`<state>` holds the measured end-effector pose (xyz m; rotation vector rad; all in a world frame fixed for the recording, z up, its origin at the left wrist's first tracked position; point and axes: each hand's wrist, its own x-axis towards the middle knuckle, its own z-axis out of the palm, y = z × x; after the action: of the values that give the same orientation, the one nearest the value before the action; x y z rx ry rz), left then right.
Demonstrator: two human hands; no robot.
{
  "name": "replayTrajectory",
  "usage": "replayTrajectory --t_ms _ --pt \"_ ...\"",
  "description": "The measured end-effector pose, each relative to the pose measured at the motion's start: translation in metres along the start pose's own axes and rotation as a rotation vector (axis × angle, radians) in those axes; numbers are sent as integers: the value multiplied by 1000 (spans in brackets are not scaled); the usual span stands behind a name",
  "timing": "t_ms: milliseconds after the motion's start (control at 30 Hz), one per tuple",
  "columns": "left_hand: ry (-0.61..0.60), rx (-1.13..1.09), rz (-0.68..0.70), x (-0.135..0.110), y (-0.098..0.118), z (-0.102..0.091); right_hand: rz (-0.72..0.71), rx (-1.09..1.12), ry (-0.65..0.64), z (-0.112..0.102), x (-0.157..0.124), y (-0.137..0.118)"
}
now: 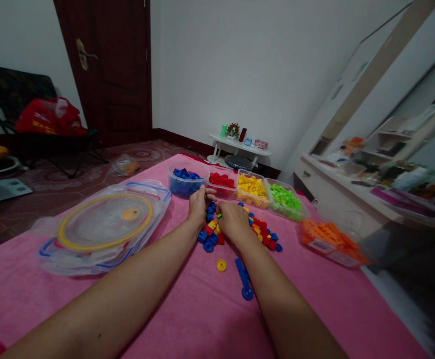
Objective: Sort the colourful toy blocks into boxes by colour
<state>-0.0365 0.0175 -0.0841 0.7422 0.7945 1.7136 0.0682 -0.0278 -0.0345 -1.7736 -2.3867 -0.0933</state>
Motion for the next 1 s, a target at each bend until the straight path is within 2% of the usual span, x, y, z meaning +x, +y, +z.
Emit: replayTrajectory --t_ms 100,200,300,367,433,500,567,700,767,867,933,1000 --pt "19 13 5 -1 2 2 56 45 10 2 1 5" --pt "22 14 4 -3 4 4 72 213 52 3 3 18" --pt "23 18 5 -3 3 3 84 446 122 1 8 42" --pt "20 14 6 -2 2 3 104 515 149 -3 13 64" --pt "15 13 11 -1 0 2 147 445 89 -9 17 91" --pt "12 22 17 -1 -1 2 227 271 -26 -18 22 119" --pt "10 33 26 0 -2 3 298 209 -42 -31 30 148" --pt "12 39 29 -1 0 4 429 92 84 -56 47 199" --pt "12 43 27 -2 2 4 466 35 236 -62 52 214" --pt "8 50 25 -3 2 4 445 7 434 -59 51 213" --pt "0 53 29 -2 2 4 373 54 436 -49 43 195" --pt "-4 56 35 -2 1 4 278 131 354 -37 31 168"
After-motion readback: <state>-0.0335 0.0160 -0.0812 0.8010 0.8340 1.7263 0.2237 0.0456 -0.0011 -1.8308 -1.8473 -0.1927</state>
